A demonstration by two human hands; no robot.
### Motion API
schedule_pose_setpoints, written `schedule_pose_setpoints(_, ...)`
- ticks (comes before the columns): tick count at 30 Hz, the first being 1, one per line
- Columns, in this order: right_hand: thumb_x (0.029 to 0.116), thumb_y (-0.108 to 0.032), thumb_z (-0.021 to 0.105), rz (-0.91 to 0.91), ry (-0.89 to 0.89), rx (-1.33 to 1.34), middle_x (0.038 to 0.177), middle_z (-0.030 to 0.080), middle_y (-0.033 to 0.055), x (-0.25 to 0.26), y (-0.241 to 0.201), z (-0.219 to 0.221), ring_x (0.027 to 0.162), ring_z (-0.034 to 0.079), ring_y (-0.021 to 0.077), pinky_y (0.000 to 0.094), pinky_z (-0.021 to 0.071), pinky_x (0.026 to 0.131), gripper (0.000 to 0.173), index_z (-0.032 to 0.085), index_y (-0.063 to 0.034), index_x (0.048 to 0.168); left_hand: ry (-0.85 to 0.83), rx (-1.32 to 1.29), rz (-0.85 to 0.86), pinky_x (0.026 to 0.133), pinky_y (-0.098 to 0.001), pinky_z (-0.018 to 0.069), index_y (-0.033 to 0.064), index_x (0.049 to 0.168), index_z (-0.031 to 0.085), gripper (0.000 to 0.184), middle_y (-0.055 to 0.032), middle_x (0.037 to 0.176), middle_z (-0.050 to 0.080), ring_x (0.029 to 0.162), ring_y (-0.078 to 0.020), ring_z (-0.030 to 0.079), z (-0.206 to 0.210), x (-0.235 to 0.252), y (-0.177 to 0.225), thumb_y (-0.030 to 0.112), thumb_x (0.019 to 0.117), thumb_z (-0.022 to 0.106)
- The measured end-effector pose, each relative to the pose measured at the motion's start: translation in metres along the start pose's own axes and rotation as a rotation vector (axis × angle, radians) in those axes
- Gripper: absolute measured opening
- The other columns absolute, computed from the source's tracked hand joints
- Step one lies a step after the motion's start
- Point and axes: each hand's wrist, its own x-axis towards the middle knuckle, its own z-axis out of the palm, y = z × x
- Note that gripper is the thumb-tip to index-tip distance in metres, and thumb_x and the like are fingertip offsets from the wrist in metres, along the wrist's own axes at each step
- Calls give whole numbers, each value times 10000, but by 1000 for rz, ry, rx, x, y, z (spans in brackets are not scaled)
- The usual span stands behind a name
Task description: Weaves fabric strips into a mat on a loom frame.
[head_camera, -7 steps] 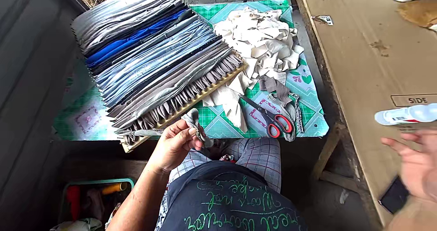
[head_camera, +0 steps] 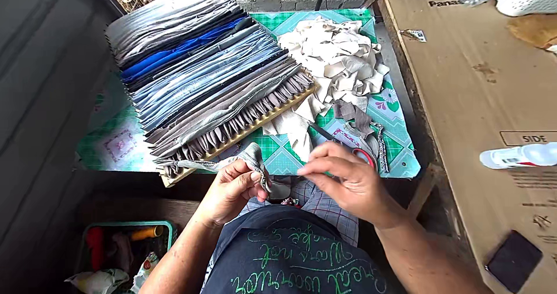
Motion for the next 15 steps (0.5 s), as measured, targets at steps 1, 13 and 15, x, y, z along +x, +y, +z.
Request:
schedule_pose_setpoints(1, 979, -91, 661, -24, -29, 0, 989, 672, 32, 7, 0, 11, 982, 626, 51, 191, 538, 879, 118, 771, -72, 1021, -2, 3, 2, 744, -235, 614, 92, 1059, 746, 131, -63, 983, 762, 806, -97, 737, 1, -3, 0, 122, 1009, 629)
schedule_pose_setpoints(13, 963, -77, 643, -32, -70, -122, 907, 653, 27, 15, -11, 35, 920, 602, 63, 181, 502, 839, 138, 779, -64, 986, -7, 0, 29, 758, -241, 617, 91, 1054, 745, 120, -65, 990, 764, 817, -102, 741, -3, -12, 3, 102, 1001, 638)
schedule_pose_setpoints(15, 960, -74, 642, -37, -69, -129, 905, 654, 30, 14, -12, 35, 918, 601, 61, 173, 497, 833, 138, 777, -63, 988, -8, -4, 30, 758, -242, 617, 93, 1058, 745, 119, -68, 993, 764, 817, -104, 741, -3, -13, 2, 101, 999, 642)
